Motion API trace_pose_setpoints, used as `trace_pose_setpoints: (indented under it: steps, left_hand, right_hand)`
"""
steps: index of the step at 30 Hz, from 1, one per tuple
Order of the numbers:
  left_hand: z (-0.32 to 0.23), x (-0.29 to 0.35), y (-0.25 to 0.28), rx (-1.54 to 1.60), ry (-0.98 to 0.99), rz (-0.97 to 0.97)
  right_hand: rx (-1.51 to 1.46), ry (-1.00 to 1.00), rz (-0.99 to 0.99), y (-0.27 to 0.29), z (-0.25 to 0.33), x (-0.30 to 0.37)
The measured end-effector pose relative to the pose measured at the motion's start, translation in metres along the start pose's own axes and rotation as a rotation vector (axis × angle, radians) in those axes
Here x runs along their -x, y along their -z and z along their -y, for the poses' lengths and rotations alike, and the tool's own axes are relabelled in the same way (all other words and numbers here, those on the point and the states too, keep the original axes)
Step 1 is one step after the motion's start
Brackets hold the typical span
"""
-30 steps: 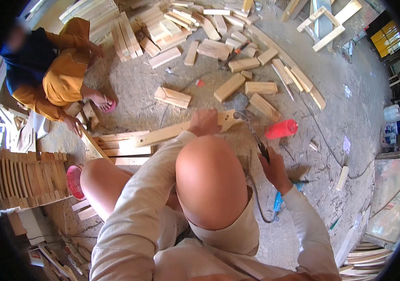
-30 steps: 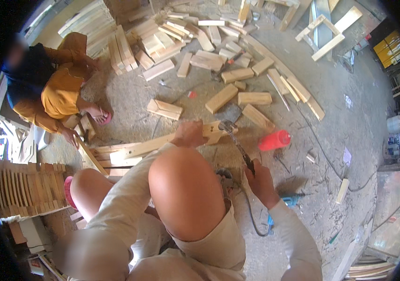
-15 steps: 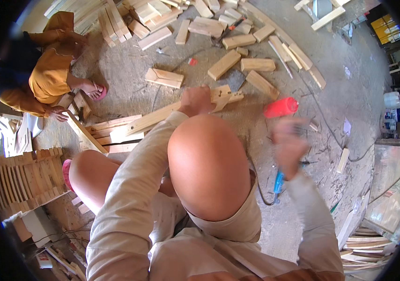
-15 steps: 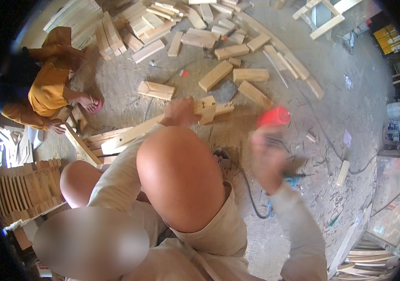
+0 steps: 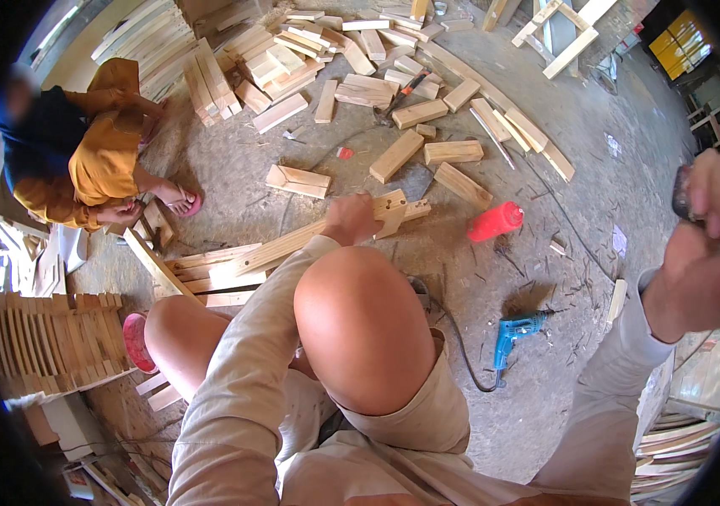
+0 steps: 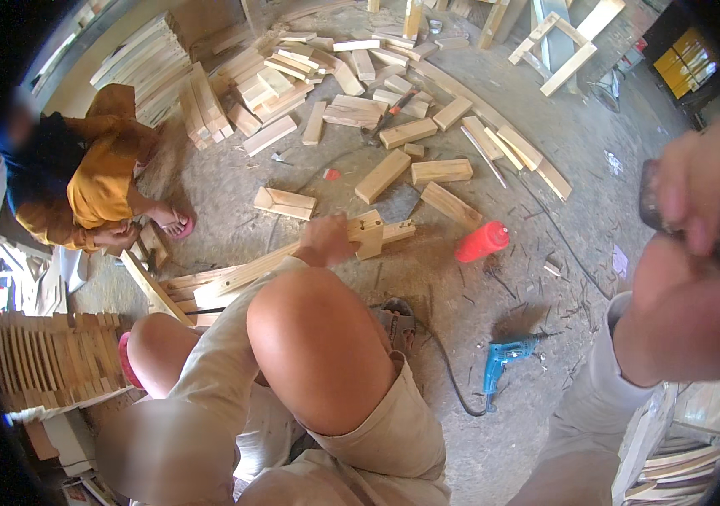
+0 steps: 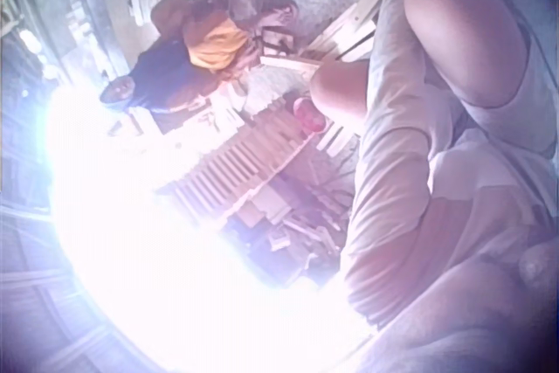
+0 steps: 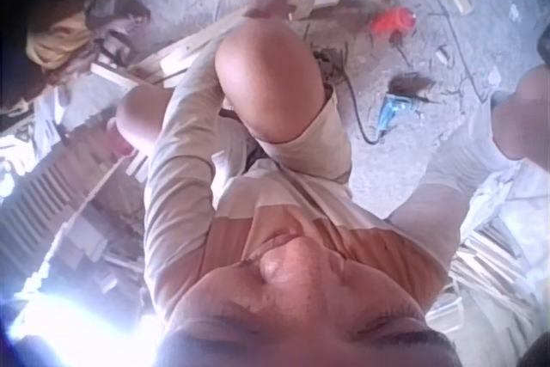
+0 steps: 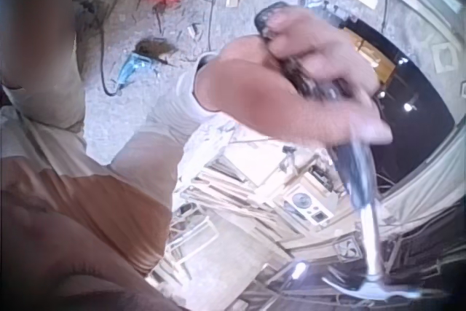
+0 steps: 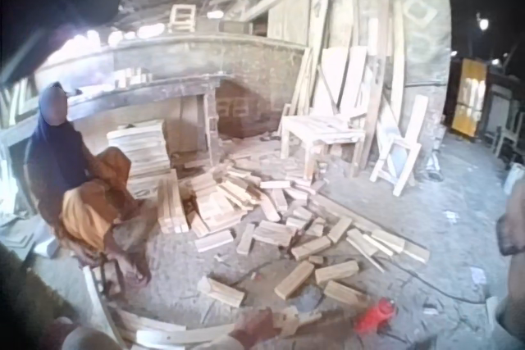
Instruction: The person assembles wooden frames by applying glue to the joints of wooden planks, fitting them together, and using a drill and hammer to secure the connections.
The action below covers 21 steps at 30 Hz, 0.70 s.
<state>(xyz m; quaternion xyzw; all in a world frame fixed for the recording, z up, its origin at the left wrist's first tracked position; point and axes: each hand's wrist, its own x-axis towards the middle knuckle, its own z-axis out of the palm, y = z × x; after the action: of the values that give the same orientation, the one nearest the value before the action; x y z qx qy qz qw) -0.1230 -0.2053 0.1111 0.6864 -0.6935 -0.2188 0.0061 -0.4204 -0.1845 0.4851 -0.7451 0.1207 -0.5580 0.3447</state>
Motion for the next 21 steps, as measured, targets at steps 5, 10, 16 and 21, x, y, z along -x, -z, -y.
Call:
trace_pose_setpoints:
  steps: [5,10,16,21]
  left_hand:
    - [0.017,0.006,-0.001,-0.031,0.033,0.026]
    - [-0.002,0.001,-0.003,-0.068,0.009,0.027]
    - [-0.008,0.003,-0.004,-0.124,0.026,0.021]
    - [-0.003,0.007,-0.001,-0.126,0.019,0.036]
  right_hand:
    - [-0.016,-0.281,-0.237,-0.046,-0.042,0.039]
    - [0.375,-0.571,-0.068,-0.045,-0.193,0.066]
    - [0.366,-1.251,0.652,-0.045,-0.343,0.105]
    - [0.419,-1.395,1.233,-0.071,-0.372,0.115]
